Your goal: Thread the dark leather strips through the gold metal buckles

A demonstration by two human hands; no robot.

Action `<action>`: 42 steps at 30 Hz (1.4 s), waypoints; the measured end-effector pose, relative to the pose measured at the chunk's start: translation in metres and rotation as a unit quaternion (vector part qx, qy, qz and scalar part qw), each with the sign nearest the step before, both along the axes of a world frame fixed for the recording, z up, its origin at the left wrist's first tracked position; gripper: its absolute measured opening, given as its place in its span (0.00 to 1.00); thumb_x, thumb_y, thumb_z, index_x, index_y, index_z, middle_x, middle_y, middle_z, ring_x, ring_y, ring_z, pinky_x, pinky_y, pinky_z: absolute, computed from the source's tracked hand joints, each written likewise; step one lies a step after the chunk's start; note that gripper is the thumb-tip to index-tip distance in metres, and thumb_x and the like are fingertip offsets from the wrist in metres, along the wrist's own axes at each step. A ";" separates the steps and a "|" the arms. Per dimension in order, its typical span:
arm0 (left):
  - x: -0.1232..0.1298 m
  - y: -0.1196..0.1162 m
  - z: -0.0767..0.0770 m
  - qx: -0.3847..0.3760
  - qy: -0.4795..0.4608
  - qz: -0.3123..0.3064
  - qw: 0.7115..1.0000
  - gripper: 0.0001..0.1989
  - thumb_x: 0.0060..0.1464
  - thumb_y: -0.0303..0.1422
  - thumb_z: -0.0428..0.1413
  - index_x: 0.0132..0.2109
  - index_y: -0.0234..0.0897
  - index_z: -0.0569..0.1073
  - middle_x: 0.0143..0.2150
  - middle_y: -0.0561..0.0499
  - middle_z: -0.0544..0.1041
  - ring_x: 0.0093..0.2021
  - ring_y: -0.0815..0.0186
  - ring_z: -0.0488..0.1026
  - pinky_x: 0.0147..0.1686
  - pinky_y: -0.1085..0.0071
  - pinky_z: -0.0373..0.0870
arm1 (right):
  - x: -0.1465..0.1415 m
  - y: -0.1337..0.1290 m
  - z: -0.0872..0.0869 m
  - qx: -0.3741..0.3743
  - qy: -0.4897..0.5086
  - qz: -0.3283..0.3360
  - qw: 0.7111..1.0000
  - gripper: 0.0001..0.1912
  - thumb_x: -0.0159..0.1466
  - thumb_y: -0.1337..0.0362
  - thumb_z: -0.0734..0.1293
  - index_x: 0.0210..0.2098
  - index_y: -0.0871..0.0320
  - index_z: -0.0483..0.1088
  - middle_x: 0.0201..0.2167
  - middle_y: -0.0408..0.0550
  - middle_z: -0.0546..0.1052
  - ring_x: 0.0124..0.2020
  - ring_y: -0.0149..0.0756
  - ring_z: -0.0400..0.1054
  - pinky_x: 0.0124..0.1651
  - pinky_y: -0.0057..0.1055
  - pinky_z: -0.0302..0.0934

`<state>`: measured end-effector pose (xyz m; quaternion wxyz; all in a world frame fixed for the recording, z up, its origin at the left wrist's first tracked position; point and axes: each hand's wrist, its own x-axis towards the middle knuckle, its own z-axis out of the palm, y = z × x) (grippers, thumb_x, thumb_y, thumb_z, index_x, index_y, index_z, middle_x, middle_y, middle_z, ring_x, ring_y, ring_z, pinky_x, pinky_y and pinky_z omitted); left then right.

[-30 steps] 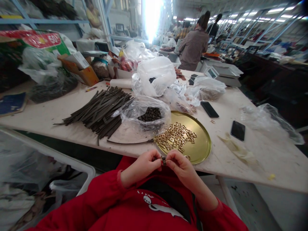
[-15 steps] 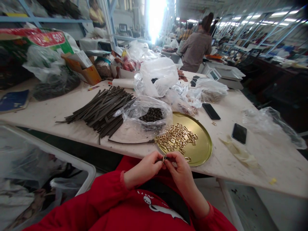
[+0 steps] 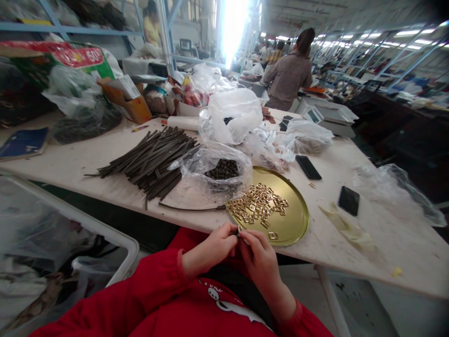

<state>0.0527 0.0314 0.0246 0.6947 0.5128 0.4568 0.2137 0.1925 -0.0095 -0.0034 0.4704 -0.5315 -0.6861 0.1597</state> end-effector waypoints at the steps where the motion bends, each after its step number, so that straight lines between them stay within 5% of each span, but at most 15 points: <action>1: 0.000 -0.001 0.000 0.001 0.004 0.001 1.000 0.13 0.51 0.27 0.44 0.44 0.32 0.64 0.20 0.59 0.62 0.19 0.74 0.58 0.20 0.77 0.54 | 0.001 0.001 0.001 -0.010 0.012 -0.001 1.000 0.13 0.58 0.70 0.63 0.40 0.50 0.72 0.35 0.49 0.75 0.36 0.39 0.69 0.40 0.38 0.65; 6: -0.001 -0.003 0.000 0.032 -0.022 -0.023 0.999 0.23 0.55 0.29 0.43 0.58 0.31 0.54 0.23 0.58 0.64 0.19 0.74 0.59 0.20 0.77 0.54 | 0.005 0.006 0.007 -0.128 0.171 -0.013 0.977 0.08 0.58 0.65 0.65 0.37 0.52 0.72 0.32 0.46 0.75 0.33 0.37 0.69 0.37 0.34 0.64; 12: -0.006 -0.001 0.003 0.042 -0.087 -0.102 0.990 0.24 0.59 0.37 0.41 0.61 0.34 0.53 0.27 0.55 0.68 0.18 0.76 0.55 0.19 0.77 0.51 | 0.009 0.013 0.007 -0.311 0.466 0.058 0.826 0.13 0.53 0.60 0.70 0.37 0.54 0.68 0.28 0.40 0.74 0.29 0.30 0.68 0.34 0.28 0.63; 16: -0.006 0.002 0.001 0.113 -0.049 -0.108 0.986 0.19 0.59 0.34 0.44 0.56 0.36 0.63 0.24 0.56 0.68 0.22 0.73 0.60 0.26 0.76 0.57 | 0.007 0.017 0.005 -0.357 0.547 0.087 0.752 0.15 0.50 0.62 0.73 0.35 0.55 0.67 0.27 0.39 0.74 0.24 0.27 0.68 0.29 0.25 0.63; 22: -0.004 0.009 -0.004 0.125 -0.016 -0.102 0.987 0.10 0.56 0.34 0.47 0.38 0.34 0.70 0.25 0.55 0.70 0.28 0.70 0.65 0.30 0.75 0.60 | 0.002 0.022 -0.001 -0.389 0.552 0.076 0.734 0.16 0.51 0.62 0.72 0.36 0.56 0.64 0.24 0.38 0.72 0.23 0.26 0.66 0.27 0.23 0.60; 26: -0.002 0.015 -0.007 0.067 -0.022 -0.070 0.995 0.09 0.55 0.36 0.49 0.35 0.34 0.68 0.23 0.56 0.70 0.24 0.72 0.62 0.27 0.76 0.58 | 0.007 0.030 -0.007 -0.407 0.502 0.071 0.759 0.17 0.50 0.60 0.72 0.35 0.57 0.64 0.26 0.39 0.71 0.25 0.28 0.66 0.29 0.26 0.61; 30: 0.001 0.024 -0.018 0.028 -0.014 -0.031 0.999 0.08 0.54 0.36 0.49 0.35 0.35 0.65 0.21 0.58 0.70 0.18 0.75 0.54 0.21 0.77 0.51 | 0.026 0.063 -0.002 -0.334 0.328 0.058 0.882 0.13 0.54 0.57 0.68 0.33 0.58 0.66 0.25 0.41 0.70 0.27 0.30 0.65 0.32 0.27 0.61; 34: 0.003 0.036 -0.030 0.012 -0.030 0.013 0.999 0.07 0.53 0.35 0.48 0.36 0.36 0.63 0.19 0.59 0.70 0.16 0.75 0.52 0.20 0.76 0.49 | 0.034 0.131 0.009 -0.191 0.096 0.020 0.977 0.10 0.61 0.58 0.60 0.37 0.58 0.65 0.29 0.46 0.72 0.31 0.34 0.67 0.34 0.30 0.62; 37: 0.000 0.046 -0.034 0.010 -0.043 0.029 0.999 0.07 0.54 0.35 0.47 0.35 0.36 0.63 0.19 0.58 0.70 0.16 0.75 0.53 0.21 0.76 0.49 | 0.020 0.191 0.009 -0.143 -0.104 -0.011 0.984 0.10 0.62 0.65 0.57 0.40 0.58 0.66 0.35 0.49 0.74 0.37 0.36 0.68 0.39 0.31 0.61; 42: -0.015 0.062 -0.037 -0.004 -0.043 0.054 0.998 0.07 0.53 0.36 0.48 0.35 0.36 0.63 0.19 0.59 0.69 0.16 0.75 0.51 0.21 0.76 0.48 | -0.006 0.261 -0.014 -0.168 -0.198 -0.023 0.965 0.06 0.53 0.74 0.63 0.28 0.60 0.70 0.32 0.55 0.75 0.37 0.44 0.69 0.41 0.37 0.58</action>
